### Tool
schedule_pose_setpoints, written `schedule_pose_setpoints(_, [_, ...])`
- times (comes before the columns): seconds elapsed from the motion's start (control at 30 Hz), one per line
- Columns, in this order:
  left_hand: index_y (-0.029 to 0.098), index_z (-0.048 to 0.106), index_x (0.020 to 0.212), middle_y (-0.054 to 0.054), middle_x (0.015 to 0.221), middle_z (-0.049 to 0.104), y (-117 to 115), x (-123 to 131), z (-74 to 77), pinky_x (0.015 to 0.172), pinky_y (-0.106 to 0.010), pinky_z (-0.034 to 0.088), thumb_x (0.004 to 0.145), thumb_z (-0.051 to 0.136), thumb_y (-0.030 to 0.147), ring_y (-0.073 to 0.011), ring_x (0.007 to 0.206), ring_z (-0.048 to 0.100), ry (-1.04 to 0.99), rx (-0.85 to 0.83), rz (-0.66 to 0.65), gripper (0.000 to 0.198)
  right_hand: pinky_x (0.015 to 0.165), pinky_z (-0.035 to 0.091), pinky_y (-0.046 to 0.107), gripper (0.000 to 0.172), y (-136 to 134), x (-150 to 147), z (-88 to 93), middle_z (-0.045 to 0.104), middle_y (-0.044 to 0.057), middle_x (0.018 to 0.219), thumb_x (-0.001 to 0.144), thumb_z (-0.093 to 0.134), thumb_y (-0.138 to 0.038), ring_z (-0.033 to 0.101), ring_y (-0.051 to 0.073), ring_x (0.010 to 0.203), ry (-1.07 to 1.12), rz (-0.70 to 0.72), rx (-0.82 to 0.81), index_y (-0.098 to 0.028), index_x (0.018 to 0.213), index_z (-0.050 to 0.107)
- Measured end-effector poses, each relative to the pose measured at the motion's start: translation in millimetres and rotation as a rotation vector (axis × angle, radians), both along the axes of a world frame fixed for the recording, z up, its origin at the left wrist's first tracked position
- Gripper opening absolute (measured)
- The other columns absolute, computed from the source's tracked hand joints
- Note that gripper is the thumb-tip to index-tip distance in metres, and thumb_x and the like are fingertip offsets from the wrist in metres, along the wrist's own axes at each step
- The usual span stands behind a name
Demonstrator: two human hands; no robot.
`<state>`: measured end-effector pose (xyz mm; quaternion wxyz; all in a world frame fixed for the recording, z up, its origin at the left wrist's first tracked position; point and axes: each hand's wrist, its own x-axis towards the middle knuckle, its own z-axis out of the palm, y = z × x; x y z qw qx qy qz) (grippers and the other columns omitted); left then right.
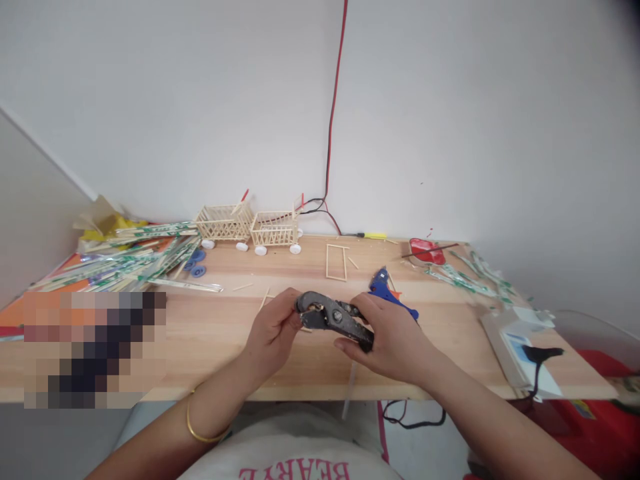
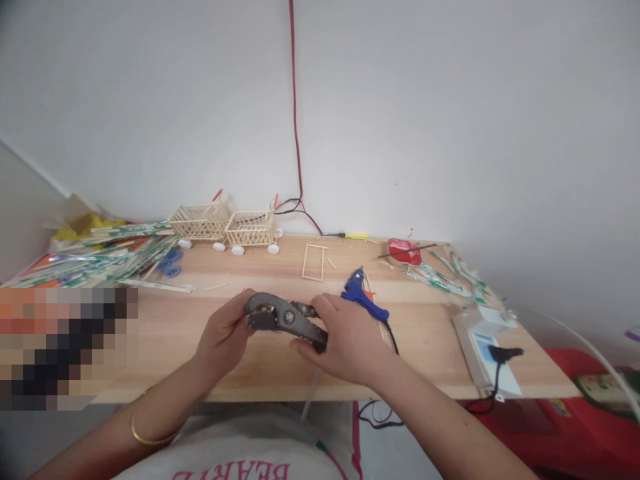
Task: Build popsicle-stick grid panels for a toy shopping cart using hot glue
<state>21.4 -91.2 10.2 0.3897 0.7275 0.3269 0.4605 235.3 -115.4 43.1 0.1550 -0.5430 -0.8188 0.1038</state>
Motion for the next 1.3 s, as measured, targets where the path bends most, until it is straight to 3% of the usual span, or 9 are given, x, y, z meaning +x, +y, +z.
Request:
schedule_pose_setpoints(0.23, [0.018,0.055,0.082,0.001,0.073,0.051,-0.6,-1.0,-2.9,0.063,-0.023,0.038,0.089,0.043,0.018,-0.0121,0.068,0.047,0.022,-0.015,0.017,0.014,0.060,0.037,0.028,0.030,1.7,-0.4,-1.4,0.059,0.005,0.082,0.076,0.059,-0.047,0.055,0.020,0.073,-0.041,0.006,0.017,-0.021,0.086,0.048])
schedule_pose_setpoints(0.63, [0.018,0.056,0.084,0.000,0.075,0.053,1.3,-0.3,-10.1,0.067,-0.024,0.039,0.089,0.043,0.019,-0.0133,0.071,0.048,0.034,-0.048,0.053,0.015,0.062,0.039,0.028,0.031,7.2,0.0,-8.0,0.061,0.006,0.083,0.079,0.055,-0.050,0.058,0.021,0.077,-0.104,0.012,0.074,-0.020,0.087,0.048])
schedule_pose_setpoints(0.9, [0.018,0.056,0.083,0.001,0.073,0.050,5.3,1.6,-14.9,0.066,-0.025,0.039,0.089,0.045,0.023,-0.0125,0.070,0.047,-0.024,-0.115,0.059,0.013,0.053,0.030,0.026,0.033,13.2,-2.1,-13.4,0.060,0.004,0.073,0.082,0.050,-0.053,0.058,0.019,0.067,-0.214,-0.003,0.123,-0.020,0.078,0.046])
schedule_pose_setpoints(1.13, [0.018,0.059,0.090,-0.002,0.083,0.054,7.2,4.7,-9.2,0.062,-0.024,0.039,0.091,0.043,0.030,-0.0118,0.070,0.048,-0.174,-0.176,0.007,0.020,0.051,0.030,0.023,0.031,15.7,4.1,-7.6,0.054,-0.002,0.062,0.083,0.050,-0.051,0.051,0.013,0.056,0.033,-0.042,-0.069,-0.022,0.075,0.041])
schedule_pose_setpoints(1.3, [0.018,0.057,0.089,-0.001,0.078,0.051,5.7,1.9,-5.2,0.061,-0.024,0.037,0.092,0.041,0.029,-0.0109,0.067,0.044,-0.126,-0.123,-0.004,0.020,0.054,0.032,0.024,0.030,12.0,6.4,-4.4,0.056,-0.001,0.070,0.078,0.056,-0.049,0.052,0.016,0.063,0.016,-0.069,-0.028,-0.022,0.080,0.044])
